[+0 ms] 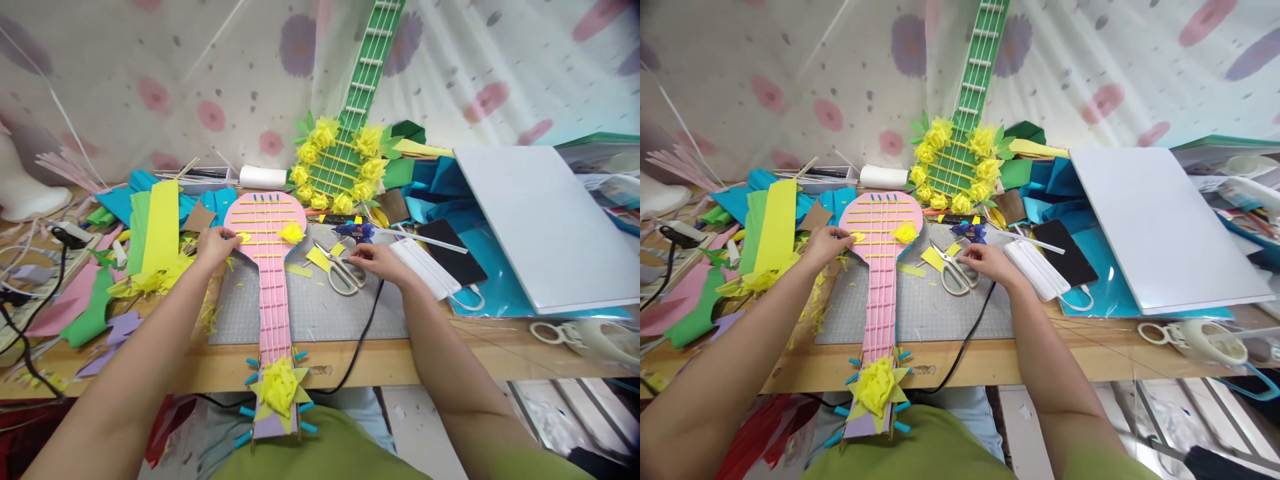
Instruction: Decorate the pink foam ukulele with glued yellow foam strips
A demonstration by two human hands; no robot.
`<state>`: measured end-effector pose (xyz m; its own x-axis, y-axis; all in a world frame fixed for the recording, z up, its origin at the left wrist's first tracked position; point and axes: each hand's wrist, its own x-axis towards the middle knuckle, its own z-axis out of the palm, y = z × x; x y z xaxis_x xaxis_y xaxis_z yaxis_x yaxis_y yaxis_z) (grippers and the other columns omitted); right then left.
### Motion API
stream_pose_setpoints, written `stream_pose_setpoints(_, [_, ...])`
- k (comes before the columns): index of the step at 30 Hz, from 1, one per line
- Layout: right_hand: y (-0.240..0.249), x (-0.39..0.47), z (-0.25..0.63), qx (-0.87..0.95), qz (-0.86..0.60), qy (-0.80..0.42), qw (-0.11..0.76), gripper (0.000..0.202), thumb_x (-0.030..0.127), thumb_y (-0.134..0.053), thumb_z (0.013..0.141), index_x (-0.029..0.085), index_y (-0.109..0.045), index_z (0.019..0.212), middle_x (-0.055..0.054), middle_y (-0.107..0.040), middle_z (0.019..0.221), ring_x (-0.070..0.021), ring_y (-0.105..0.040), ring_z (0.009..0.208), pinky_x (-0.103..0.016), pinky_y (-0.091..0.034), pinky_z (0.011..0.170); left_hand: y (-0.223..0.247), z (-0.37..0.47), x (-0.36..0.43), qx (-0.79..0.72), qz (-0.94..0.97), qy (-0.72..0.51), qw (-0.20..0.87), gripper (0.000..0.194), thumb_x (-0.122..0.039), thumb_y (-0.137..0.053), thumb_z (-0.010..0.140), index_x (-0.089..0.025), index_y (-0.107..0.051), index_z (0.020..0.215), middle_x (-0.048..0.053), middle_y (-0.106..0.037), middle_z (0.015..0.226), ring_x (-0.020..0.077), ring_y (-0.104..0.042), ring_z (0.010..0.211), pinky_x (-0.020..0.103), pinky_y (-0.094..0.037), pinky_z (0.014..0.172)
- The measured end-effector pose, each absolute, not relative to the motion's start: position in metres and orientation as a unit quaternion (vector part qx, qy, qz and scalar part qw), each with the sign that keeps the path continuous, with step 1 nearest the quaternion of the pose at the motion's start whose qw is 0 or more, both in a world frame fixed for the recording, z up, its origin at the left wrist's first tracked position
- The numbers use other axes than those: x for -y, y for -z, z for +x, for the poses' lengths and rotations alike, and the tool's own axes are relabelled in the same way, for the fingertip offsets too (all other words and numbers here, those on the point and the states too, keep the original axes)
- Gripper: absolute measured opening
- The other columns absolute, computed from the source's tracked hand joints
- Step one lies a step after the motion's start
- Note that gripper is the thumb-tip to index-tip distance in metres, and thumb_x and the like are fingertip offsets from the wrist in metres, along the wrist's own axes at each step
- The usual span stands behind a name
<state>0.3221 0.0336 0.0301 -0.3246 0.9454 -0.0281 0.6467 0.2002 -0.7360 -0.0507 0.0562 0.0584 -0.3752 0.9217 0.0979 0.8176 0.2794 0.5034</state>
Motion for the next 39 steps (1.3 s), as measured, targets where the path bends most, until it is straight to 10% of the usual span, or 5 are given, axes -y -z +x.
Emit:
stream_pose_setpoints(25, [-0.055, -0.024, 0.369, 0.706, -0.551, -0.428, 0.12, 0.047, 0.064, -0.054, 0.071, 0.018, -0.058, 0.077, 0.004, -0.048, 0.05, -0.0086, -0.041, 0.047, -0.024, -0.03, 0.05, -0.068, -0.054, -0.051, -0.798, 0.55, -0.223, 0.105, 0.033, -0.042, -0.058, 0.07, -0.018, -0.074, 0.086, 0.006, -0.067, 0.068, 0.0228, -0.061, 0.068, 0.029, -0.041, 0.058])
stream_pose_setpoints(39, [-0.007, -0.058, 0.331, 0.624, -0.68, -0.208, 0.325, 0.053, 0.057, -0.067, 0.059, 0.015, -0.059, 0.091, -0.009, -0.062, 0.09, -0.021, -0.056, 0.079, -0.033, -0.043, 0.069, -0.059, -0.045, -0.053, -0.729, 0.493, -0.456, 0.135, 0.028, -0.037, -0.062, 0.067, -0.015, -0.072, 0.082, 0.005, -0.069, 0.073, 0.0162, -0.062, 0.067, 0.025, -0.046, 0.061])
